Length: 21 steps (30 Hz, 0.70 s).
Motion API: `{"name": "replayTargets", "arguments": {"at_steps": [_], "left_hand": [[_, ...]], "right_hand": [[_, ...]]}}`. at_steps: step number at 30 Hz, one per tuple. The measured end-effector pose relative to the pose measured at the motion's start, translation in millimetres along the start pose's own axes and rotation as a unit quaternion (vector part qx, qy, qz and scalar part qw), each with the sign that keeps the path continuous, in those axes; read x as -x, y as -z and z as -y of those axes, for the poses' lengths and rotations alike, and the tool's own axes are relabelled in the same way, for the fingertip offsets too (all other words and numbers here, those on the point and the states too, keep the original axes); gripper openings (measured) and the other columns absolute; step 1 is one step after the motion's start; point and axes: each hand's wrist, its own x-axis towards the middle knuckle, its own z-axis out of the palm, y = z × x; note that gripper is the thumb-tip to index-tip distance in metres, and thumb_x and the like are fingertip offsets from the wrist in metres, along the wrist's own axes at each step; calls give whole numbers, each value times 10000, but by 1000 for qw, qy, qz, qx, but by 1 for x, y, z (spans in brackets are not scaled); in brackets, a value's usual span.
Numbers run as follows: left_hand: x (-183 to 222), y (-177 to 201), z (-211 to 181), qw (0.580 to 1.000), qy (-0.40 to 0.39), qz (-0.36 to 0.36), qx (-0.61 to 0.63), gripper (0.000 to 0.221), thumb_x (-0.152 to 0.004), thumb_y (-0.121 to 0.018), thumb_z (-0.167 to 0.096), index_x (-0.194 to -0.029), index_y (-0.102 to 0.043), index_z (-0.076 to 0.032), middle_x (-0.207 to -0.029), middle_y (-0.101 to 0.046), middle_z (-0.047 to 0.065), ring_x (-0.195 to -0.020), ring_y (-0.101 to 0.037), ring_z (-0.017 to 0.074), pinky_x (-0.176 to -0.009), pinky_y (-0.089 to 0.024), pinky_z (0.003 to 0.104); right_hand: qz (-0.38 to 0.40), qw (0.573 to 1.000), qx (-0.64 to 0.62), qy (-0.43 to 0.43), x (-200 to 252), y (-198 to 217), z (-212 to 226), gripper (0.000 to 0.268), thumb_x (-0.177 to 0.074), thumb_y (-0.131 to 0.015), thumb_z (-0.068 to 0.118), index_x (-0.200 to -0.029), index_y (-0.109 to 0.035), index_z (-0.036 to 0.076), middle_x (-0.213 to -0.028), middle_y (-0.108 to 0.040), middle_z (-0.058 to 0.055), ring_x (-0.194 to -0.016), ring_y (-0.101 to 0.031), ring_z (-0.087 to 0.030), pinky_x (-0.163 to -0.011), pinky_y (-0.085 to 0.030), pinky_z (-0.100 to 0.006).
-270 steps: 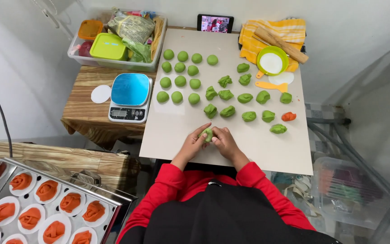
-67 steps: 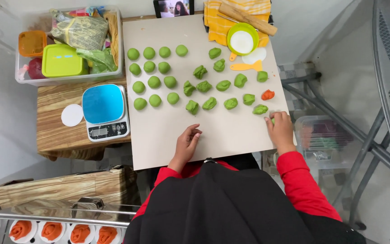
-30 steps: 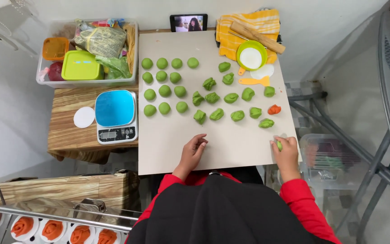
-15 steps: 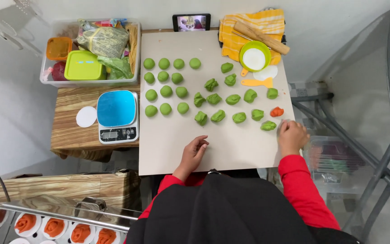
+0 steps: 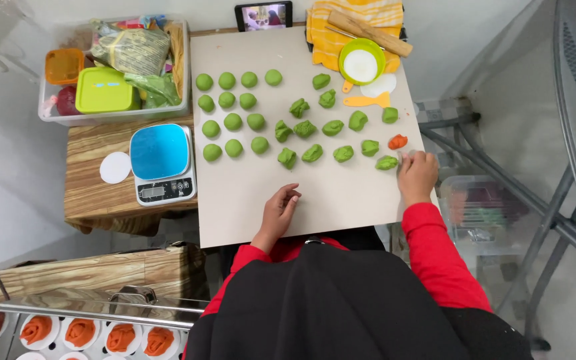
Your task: The person is shaping small pieces of green dough into balls by rolling them between their palms.
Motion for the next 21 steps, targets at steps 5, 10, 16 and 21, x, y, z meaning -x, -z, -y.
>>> {"name": "replayTargets", "arguments": {"at_steps": [5, 10, 16, 21], "left_hand": [[3, -1, 4, 1000, -6, 0, -1, 249, -826, -476, -80, -1068, -533, -75, -807, -611, 127, -700, -567, 254, -639, -461, 345], [3, 2, 6, 1000, -3, -1, 16, 253, -828, -468, -89, -1074, -530, -89, -812, -612, 101, -700, -556, 208, -650, -457, 313], [-3, 1, 4, 1000, 11, 9, 15, 254, -819, -484, -87, -1066, -538, -87, -808, -617, 99, -698, -555, 204, -649, -455, 313], [-3, 0, 6, 1000, 22, 14, 12, 259, -820, -475, -80, -1071, -537, -88, -808, -617, 101, -684, -548, 202, -635, -452, 306]], "right_hand": [[78, 996, 35, -3, -6, 7, -8, 309, -868, -486, 302, -666, -521, 70, -643, -492, -100, -646, -549, -294, -590, -439, -368], [167, 984, 47, -45, 32, 33, -2, 414, -876, -407, 331, -600, -573, 72, -596, -559, -150, -613, -573, -347, -556, -447, -425], [68, 993, 96, -4, 61, 41, 12, 248, -754, -529, 382, -651, -477, 162, -730, -475, -41, -794, -488, -268, -648, -367, -381], [47, 993, 86, -64, 19, 23, 1, 169, -767, -536, 272, -770, -449, 127, -776, -421, -64, -775, -440, -281, -635, -307, -374]]}}
